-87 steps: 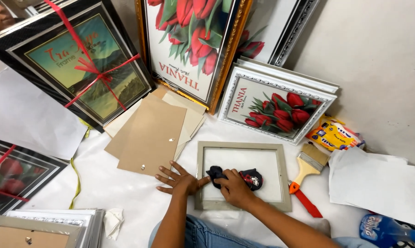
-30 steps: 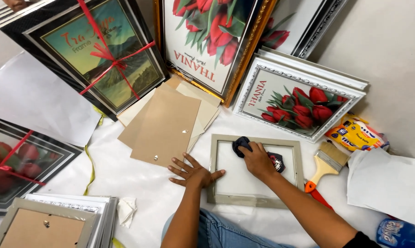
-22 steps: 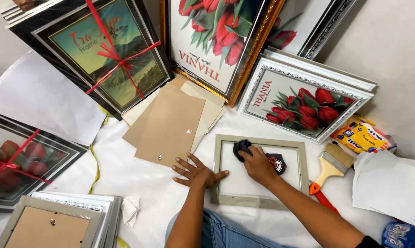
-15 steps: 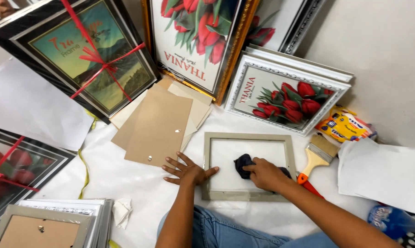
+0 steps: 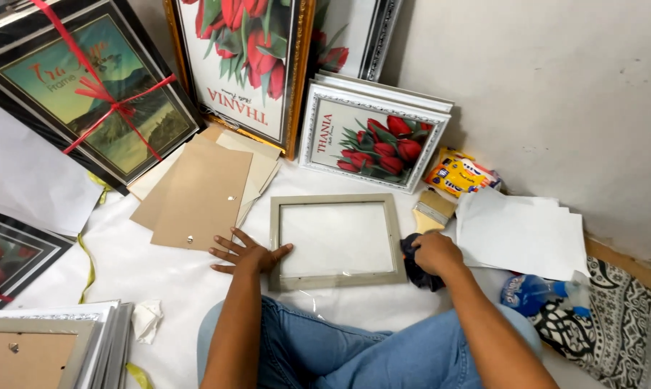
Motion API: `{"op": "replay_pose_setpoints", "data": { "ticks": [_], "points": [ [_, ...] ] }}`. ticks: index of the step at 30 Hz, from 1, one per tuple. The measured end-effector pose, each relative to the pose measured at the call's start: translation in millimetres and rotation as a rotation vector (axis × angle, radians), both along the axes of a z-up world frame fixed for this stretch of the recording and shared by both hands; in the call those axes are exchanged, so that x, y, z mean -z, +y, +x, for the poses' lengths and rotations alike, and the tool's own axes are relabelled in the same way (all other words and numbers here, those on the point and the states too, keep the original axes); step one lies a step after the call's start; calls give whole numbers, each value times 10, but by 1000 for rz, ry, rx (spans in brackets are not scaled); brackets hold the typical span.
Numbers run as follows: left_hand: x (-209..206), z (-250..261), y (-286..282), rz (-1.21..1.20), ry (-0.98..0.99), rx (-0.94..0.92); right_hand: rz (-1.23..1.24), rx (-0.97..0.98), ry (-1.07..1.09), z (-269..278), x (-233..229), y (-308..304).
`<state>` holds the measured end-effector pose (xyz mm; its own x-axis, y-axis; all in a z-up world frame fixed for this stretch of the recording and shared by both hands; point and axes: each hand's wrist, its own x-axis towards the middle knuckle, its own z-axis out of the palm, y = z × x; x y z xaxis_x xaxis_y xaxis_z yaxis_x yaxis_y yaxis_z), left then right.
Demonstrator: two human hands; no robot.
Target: Assembling a picture frame by cleaning the glass and inserting the artwork and backing.
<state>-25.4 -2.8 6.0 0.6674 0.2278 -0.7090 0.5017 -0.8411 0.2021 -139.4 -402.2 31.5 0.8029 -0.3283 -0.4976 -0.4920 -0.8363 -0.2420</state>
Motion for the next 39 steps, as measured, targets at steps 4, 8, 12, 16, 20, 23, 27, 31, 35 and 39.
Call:
{"op": "replay_pose_setpoints", "data": {
  "ticks": [4, 8, 12, 16, 20, 23, 27, 31, 35, 39],
  "points": [
    [59, -100, 19, 60, -110, 52, -159, -26, 153, -41, 89, -28],
    [129, -156, 34, 63, -325, 152, -246, 13, 234, 82, 450, -142],
    [356, -169, -49, 58, -633, 393, -218, -111, 9, 23, 108, 181],
    [240, -567, -331, -113, -421, 803, 33, -452, 134, -213, -193, 676],
    [478, -669, -410, 7, -391, 1095, -106, -706, 261, -361, 158, 955],
    [518, -752, -424, 81, -419, 1196, -176, -787, 264, -438, 241, 1085],
    [413, -809, -483, 127, -380, 1261, -230, -816, 185, -328, 624, 1009],
    [518, -754, -478, 72, -322, 1223, -138, -724, 178, -254, 563, 919],
    [191, -662, -423, -111, -280, 951, 33, -525, 106, -207, 59, 917],
    [-401, -640, -320, -225, -349, 772, 79, -403, 10, -95, -66, 777]
  ]
}}
